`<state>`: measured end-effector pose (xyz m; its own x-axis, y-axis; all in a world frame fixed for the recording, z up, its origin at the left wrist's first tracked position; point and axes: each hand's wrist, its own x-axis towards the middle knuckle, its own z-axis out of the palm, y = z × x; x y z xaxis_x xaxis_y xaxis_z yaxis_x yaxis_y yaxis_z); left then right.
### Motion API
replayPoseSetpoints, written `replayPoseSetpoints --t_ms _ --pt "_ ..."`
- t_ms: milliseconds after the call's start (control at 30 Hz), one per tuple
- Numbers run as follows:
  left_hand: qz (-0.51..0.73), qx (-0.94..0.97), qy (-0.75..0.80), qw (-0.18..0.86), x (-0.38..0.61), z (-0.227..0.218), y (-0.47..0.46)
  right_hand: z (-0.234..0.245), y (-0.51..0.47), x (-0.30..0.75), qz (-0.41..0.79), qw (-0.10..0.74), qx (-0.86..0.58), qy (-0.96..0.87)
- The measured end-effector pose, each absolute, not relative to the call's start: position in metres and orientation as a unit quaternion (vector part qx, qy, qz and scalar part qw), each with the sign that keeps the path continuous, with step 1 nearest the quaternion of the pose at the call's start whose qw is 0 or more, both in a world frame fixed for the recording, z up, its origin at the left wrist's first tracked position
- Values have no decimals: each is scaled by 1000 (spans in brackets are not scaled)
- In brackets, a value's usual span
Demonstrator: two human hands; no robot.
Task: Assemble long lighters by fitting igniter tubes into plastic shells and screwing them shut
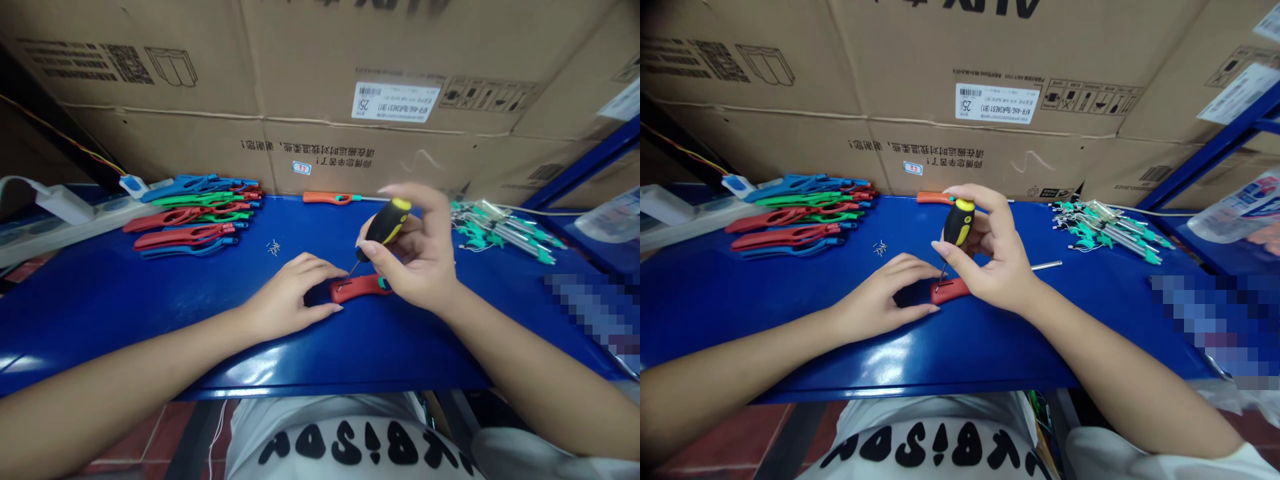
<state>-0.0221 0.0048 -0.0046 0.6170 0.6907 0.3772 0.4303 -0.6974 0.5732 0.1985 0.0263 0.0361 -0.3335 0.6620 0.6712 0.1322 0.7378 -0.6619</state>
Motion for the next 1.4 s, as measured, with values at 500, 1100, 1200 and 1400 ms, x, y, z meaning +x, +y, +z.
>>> replayPoseSetpoints --t_ms 500,1100,1200,1400 --pt "260 884 320 221 -20 -8 6 32 25 193 258 501 -208 -800" --pt "260 874 332 241 -19 -2 4 31 23 199 205 477 -226 -825" --pt "260 875 331 240 -18 -1 3 30 25 199 175 474 -239 -829" --pt "256 878 322 246 -18 -4 5 40 23 202 244 406 -223 -852"
